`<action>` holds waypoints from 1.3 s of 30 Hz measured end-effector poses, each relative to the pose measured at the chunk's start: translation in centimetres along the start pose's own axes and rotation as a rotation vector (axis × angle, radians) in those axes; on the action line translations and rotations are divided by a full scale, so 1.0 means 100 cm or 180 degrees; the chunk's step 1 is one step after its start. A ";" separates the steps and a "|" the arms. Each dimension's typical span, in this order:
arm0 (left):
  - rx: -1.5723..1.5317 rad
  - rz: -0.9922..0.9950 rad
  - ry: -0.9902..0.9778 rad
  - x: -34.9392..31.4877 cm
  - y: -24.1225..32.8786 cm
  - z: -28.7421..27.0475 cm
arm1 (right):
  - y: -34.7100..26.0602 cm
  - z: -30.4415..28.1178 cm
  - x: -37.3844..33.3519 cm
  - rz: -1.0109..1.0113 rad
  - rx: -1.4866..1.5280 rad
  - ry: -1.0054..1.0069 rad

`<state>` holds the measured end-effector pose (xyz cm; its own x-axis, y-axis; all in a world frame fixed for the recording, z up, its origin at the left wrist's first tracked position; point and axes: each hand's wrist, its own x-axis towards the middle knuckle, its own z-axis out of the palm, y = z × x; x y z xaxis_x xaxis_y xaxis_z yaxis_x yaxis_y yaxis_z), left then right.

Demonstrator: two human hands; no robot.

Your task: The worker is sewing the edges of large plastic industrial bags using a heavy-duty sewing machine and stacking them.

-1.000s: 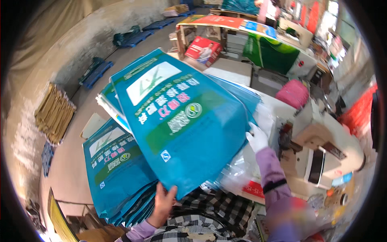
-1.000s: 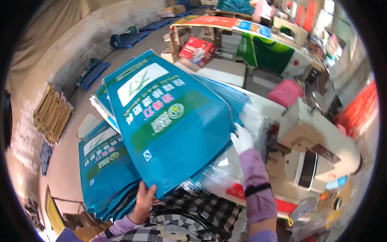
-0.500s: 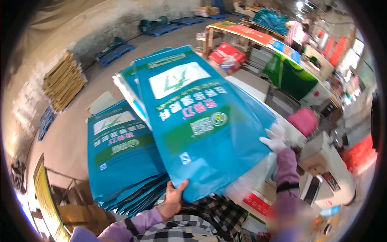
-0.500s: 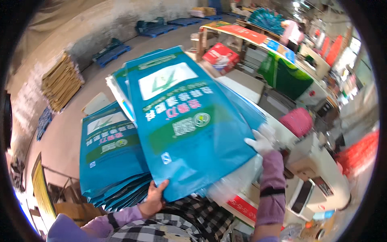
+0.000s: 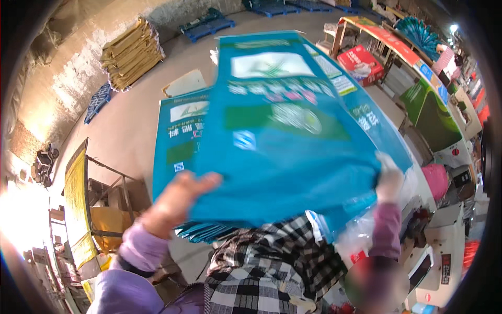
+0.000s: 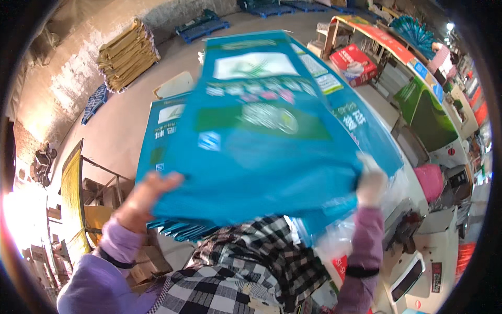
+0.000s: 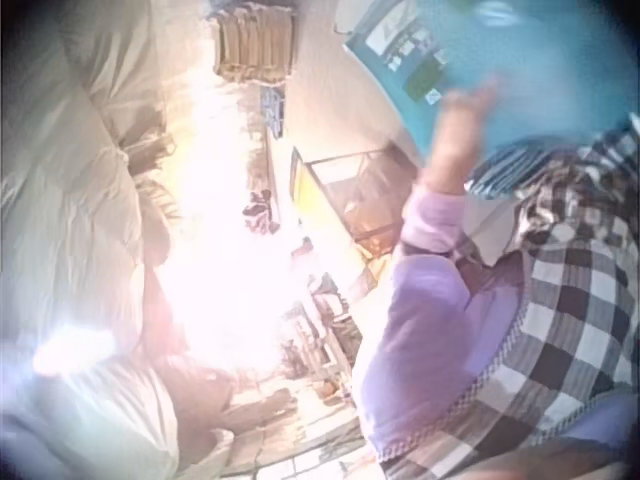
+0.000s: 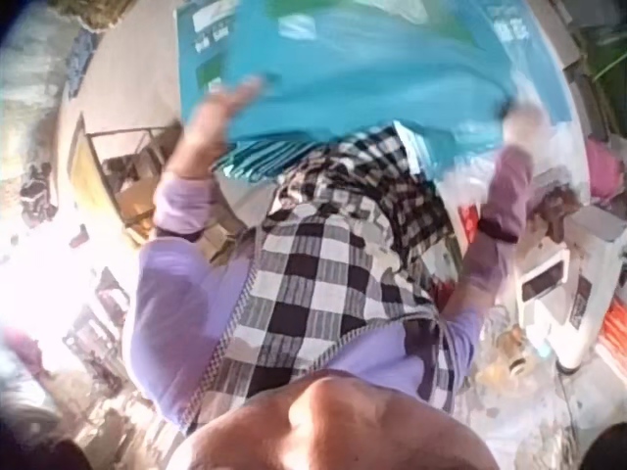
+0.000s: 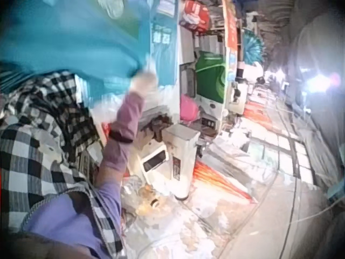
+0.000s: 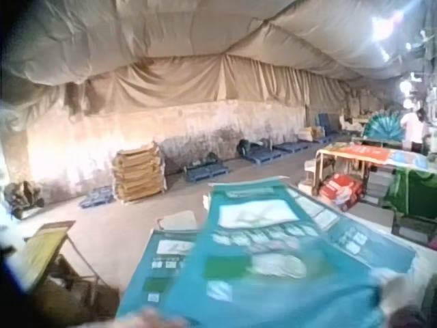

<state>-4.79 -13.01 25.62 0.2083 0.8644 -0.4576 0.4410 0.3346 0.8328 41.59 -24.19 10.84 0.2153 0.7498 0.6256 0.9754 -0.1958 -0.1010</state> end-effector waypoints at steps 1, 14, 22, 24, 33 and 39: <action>-0.0463 0.0104 0.0065 0.004 -0.014 -0.039 | -0.045 0.009 0.029 0.0550 0.1395 0.0396; -0.0210 -0.0901 0.0571 0.020 -0.166 -0.116 | -0.237 0.178 -0.074 0.1680 0.0716 -0.1859; -0.0997 -0.0211 0.0971 0.021 -0.241 -0.074 | -0.203 0.196 -0.126 0.0985 0.1883 -0.1346; -0.1123 -0.0669 0.0425 0.011 -0.252 -0.078 | -0.207 0.190 -0.129 0.1179 0.2033 -0.1355; -0.2584 -0.0075 0.0680 0.039 -0.376 -0.063 | -0.227 0.140 -0.134 0.1433 0.1803 -0.1509; -0.2220 -0.1344 -0.0004 0.065 -0.404 -0.059 | -0.227 0.149 -0.152 0.2449 0.2916 -0.0944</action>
<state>-26.46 -18.69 -9.18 0.1471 0.6130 -0.7763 -0.1626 0.7891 0.5923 16.90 -21.73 -7.85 0.6339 0.7730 -0.0241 0.2370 -0.2239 -0.9454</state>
